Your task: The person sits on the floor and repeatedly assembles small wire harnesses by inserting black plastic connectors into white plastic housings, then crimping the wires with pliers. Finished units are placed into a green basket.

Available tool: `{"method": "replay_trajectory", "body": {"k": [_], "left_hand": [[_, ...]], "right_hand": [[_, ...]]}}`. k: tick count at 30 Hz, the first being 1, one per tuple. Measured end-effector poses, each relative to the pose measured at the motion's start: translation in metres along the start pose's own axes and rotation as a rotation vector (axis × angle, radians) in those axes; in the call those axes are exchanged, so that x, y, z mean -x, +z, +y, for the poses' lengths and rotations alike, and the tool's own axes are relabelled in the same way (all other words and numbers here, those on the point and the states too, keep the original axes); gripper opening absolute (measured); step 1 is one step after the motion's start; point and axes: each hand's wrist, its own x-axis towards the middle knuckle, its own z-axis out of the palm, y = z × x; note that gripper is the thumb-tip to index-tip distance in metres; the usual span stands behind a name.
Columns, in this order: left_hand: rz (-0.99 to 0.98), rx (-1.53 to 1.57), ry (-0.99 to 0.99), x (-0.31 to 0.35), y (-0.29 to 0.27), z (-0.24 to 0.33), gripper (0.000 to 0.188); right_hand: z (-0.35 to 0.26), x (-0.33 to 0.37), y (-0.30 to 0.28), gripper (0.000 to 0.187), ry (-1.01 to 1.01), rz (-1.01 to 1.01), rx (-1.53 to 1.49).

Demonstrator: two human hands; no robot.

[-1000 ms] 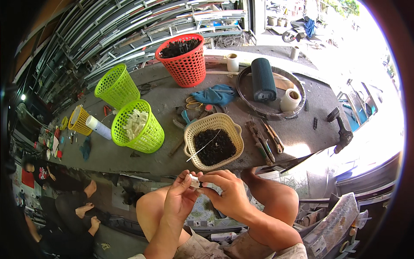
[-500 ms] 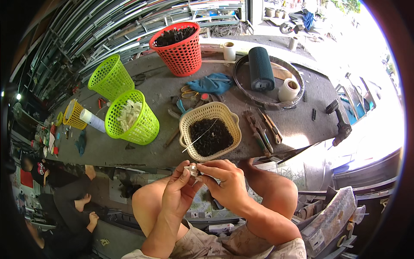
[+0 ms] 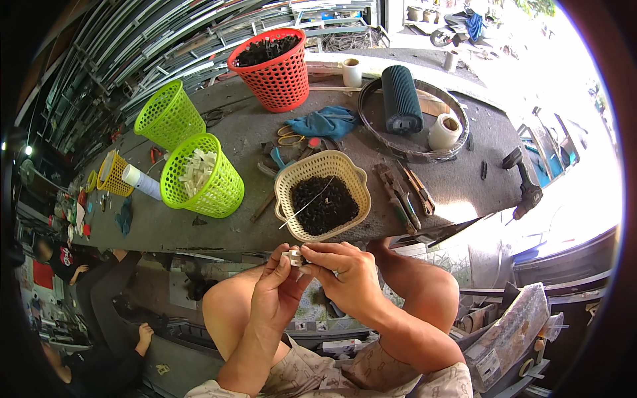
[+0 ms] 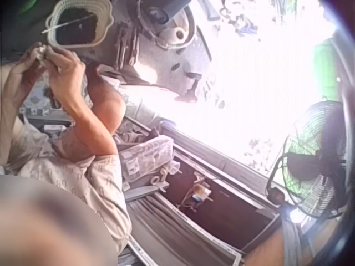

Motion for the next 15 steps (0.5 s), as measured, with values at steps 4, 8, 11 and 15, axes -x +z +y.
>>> {"method": "replay_trajectory", "body": {"k": [4,8,11,15], "left_hand": [[-0.004,-0.004,0.033,0.0015,0.0042,-0.0025,0.023],[-0.022,-0.013,0.052,0.0018,0.0073,-0.0039,0.023],[-0.025,0.0,0.065,0.0026,0.0086,-0.0053,0.023],[-0.028,-0.02,0.071,0.0026,0.0083,-0.005,0.023]], "right_hand": [[-0.0008,0.0003,-0.001,0.034,0.021,0.031,-0.107],[-0.0003,0.0005,-0.0032,0.035,0.034,0.025,-0.119],[0.0014,0.0005,-0.0026,0.035,0.004,0.026,-0.107],[0.0037,0.0015,0.0003,0.031,0.042,0.047,-0.168]]}}
